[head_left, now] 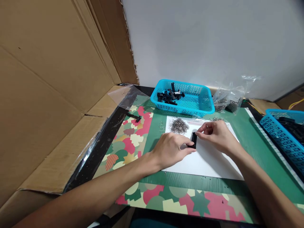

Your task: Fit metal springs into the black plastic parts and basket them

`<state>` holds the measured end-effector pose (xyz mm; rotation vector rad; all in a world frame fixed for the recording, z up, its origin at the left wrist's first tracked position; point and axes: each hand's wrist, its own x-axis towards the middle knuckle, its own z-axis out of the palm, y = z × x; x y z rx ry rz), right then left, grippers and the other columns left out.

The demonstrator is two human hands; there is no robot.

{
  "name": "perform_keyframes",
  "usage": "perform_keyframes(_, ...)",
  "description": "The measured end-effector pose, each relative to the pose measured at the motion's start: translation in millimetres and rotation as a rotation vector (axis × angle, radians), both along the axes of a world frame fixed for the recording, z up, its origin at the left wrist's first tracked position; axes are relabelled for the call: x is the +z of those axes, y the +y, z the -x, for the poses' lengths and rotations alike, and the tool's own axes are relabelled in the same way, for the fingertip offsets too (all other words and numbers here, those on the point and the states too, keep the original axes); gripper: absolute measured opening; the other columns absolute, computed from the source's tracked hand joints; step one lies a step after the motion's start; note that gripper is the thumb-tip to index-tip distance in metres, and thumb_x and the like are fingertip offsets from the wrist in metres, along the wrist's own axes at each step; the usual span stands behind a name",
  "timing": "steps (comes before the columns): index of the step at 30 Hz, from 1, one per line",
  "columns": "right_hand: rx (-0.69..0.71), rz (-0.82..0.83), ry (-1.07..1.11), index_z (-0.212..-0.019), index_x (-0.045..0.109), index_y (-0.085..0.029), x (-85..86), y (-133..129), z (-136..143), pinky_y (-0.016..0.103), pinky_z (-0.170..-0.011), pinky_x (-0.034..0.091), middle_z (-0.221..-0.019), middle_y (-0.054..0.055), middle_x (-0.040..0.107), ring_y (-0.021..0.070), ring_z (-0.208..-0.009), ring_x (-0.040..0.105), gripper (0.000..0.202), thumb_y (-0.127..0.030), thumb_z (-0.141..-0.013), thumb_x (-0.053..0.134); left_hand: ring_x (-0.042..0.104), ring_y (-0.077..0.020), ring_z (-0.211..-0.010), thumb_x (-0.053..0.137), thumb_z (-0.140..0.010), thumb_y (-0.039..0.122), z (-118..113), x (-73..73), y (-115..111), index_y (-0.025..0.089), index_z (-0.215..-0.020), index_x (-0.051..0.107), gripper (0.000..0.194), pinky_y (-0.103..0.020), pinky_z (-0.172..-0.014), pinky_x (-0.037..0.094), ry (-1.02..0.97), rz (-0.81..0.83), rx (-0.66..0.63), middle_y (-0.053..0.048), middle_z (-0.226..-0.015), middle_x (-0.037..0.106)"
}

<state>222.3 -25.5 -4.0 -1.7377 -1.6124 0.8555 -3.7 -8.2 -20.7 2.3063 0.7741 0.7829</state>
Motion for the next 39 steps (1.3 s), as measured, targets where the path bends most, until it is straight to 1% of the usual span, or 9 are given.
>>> perform_keyframes(7,-0.013,0.02,0.008,-0.069,0.071,-0.015,0.7,-0.3,2.2,0.028,-0.049,0.027,-0.055,0.003,0.061,0.0132,-0.052,0.043,0.037,-0.051,-0.073,0.076,0.072,-0.0161,-0.061,0.088,-0.083,0.03,-0.6,2.6,0.5,0.02,-0.095,0.086,0.016,-0.029,-0.058,0.05,0.014,0.025,0.037,-0.001,-0.087,0.085)
perform_keyframes(11,-0.01,0.016,0.002,-0.069,0.072,-0.015,0.5,-1.0,1.6,0.028,-0.05,0.027,-0.055,0.004,0.062,0.0134,-0.053,0.043,0.036,-0.05,-0.073,0.075,0.071,-0.0165,-0.061,0.088,-0.082,0.03,-0.9,5.2,0.7,0.021,-0.094,0.086,0.015,-0.029,-0.059,0.05,0.038,0.073,0.061,-0.001,-0.083,0.084)
perform_keyframes(18,0.008,0.01,0.005,-0.073,0.074,-0.015,-2.5,-0.7,-1.7,0.028,-0.05,0.029,-0.059,0.006,0.066,0.0142,-0.054,0.046,0.036,-0.051,-0.078,0.072,0.07,-0.0164,-0.059,0.086,-0.083,0.032,0.2,7.2,0.9,0.022,-0.094,0.086,0.014,-0.029,-0.058,0.048,0.038,0.101,0.065,-0.001,-0.081,0.084)
perform_keyframes(25,0.018,-0.018,0.009,-0.073,0.073,-0.015,-3.8,-0.6,-0.6,0.027,-0.05,0.028,-0.056,0.003,0.06,0.0131,-0.053,0.043,0.035,-0.049,-0.079,0.073,0.071,-0.0167,-0.062,0.085,-0.084,0.034,0.7,9.0,1.6,0.022,-0.095,0.086,0.016,-0.03,-0.06,0.049,0.058,0.117,0.072,-0.001,-0.083,0.084)
perform_keyframes(30,0.041,-0.082,-0.006,-0.073,0.074,-0.015,-1.2,-1.9,1.9,0.028,-0.049,0.025,-0.052,0.0,0.055,0.0121,-0.05,0.039,0.034,-0.048,-0.081,0.074,0.072,-0.0165,-0.063,0.084,-0.084,0.032,0.1,8.2,0.9,0.022,-0.095,0.086,0.015,-0.03,-0.062,0.051,0.04,0.106,0.062,-0.001,-0.084,0.084)
perform_keyframes(32,0.051,-0.094,-0.015,-0.073,0.074,-0.015,0.1,-2.3,2.2,0.028,-0.049,0.025,-0.052,0.0,0.056,0.0121,-0.05,0.039,0.033,-0.048,-0.081,0.074,0.072,-0.0166,-0.063,0.084,-0.085,0.033,0.2,7.9,0.7,0.022,-0.095,0.086,0.015,-0.03,-0.063,0.053,0.04,0.098,0.064,-0.001,-0.083,0.084)
perform_keyframes(36,0.077,-0.083,-0.035,-0.073,0.073,-0.016,0.6,-2.0,0.8,0.028,-0.05,0.028,-0.054,0.001,0.059,0.0129,-0.052,0.043,0.032,-0.046,-0.082,0.074,0.073,-0.0169,-0.063,0.083,-0.085,0.033,0.3,8.3,-0.1,0.022,-0.094,0.085,0.014,-0.03,-0.064,0.054,0.047,0.086,0.066,-0.002,-0.084,0.084)
perform_keyframes(39,0.071,-0.057,-0.029,-0.068,0.07,-0.016,-1.0,-1.2,-0.7,0.027,-0.049,0.027,-0.053,0.0,0.057,0.0122,-0.051,0.041,0.034,-0.047,-0.081,0.075,0.072,-0.017,-0.063,0.083,-0.085,0.033,0.3,8.7,-0.5,0.022,-0.094,0.085,0.014,-0.03,-0.063,0.053,0.055,0.074,0.069,-0.002,-0.084,0.084)
